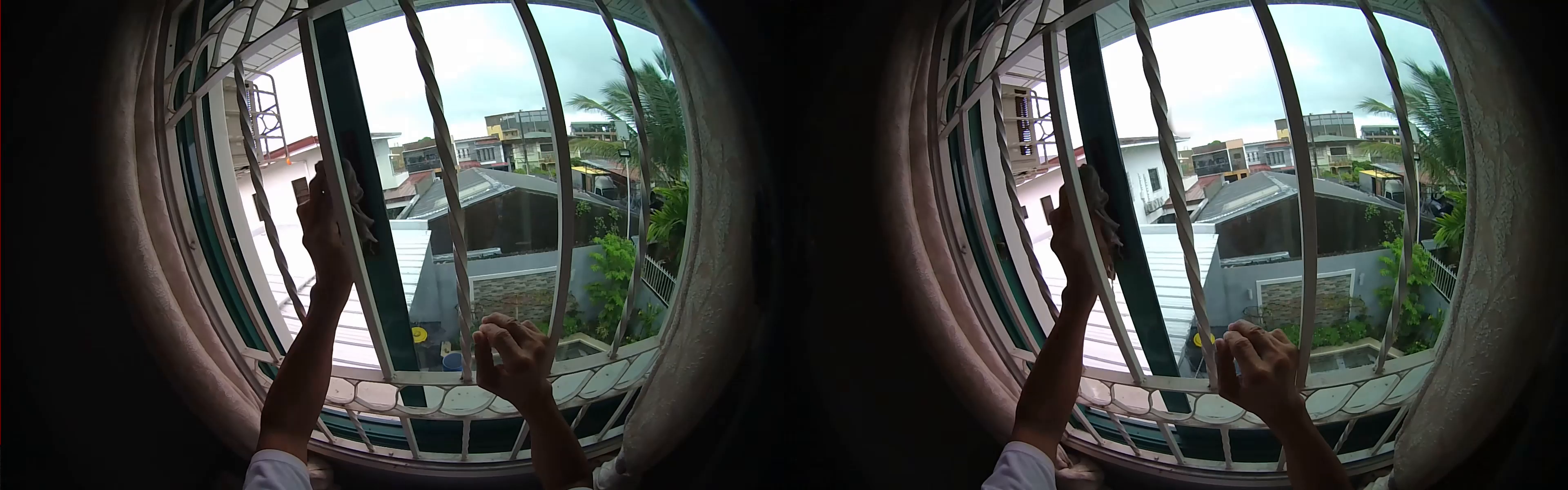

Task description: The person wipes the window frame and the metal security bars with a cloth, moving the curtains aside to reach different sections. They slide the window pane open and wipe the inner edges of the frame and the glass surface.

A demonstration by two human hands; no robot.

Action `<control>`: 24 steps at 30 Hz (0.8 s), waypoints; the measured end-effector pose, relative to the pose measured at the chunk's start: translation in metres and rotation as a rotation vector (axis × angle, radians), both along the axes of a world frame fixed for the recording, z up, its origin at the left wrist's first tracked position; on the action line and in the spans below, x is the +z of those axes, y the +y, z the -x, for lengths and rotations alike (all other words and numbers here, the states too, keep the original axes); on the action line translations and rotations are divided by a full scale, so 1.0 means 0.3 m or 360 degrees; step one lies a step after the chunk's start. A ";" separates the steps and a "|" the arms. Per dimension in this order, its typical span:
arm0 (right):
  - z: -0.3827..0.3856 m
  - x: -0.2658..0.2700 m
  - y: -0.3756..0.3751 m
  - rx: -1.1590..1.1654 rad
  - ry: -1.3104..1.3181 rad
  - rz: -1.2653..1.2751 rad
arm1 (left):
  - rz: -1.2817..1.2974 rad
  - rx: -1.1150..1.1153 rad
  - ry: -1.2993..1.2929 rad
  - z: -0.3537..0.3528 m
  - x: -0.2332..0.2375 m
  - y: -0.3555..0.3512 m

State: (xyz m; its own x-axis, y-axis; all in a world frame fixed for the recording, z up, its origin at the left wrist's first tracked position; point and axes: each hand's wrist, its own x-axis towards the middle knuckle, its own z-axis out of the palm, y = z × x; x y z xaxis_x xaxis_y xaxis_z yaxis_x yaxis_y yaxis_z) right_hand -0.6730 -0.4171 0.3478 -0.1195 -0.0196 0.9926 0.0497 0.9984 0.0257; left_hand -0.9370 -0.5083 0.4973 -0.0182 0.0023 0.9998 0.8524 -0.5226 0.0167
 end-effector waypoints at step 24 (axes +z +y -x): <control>0.041 -0.019 -0.123 0.0446 -0.0198 0.0481 | -0.0232 0.0148 0.0399 0.146 0.610 0.153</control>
State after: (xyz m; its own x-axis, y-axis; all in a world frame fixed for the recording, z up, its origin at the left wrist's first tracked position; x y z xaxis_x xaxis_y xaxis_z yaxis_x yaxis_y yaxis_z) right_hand -0.6853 -0.4539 0.3420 -0.2700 0.2209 0.9372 -0.2098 0.9365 -0.2812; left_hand -0.9808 -0.4626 0.6801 0.2360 -0.1317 0.9628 0.8648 -0.4234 -0.2699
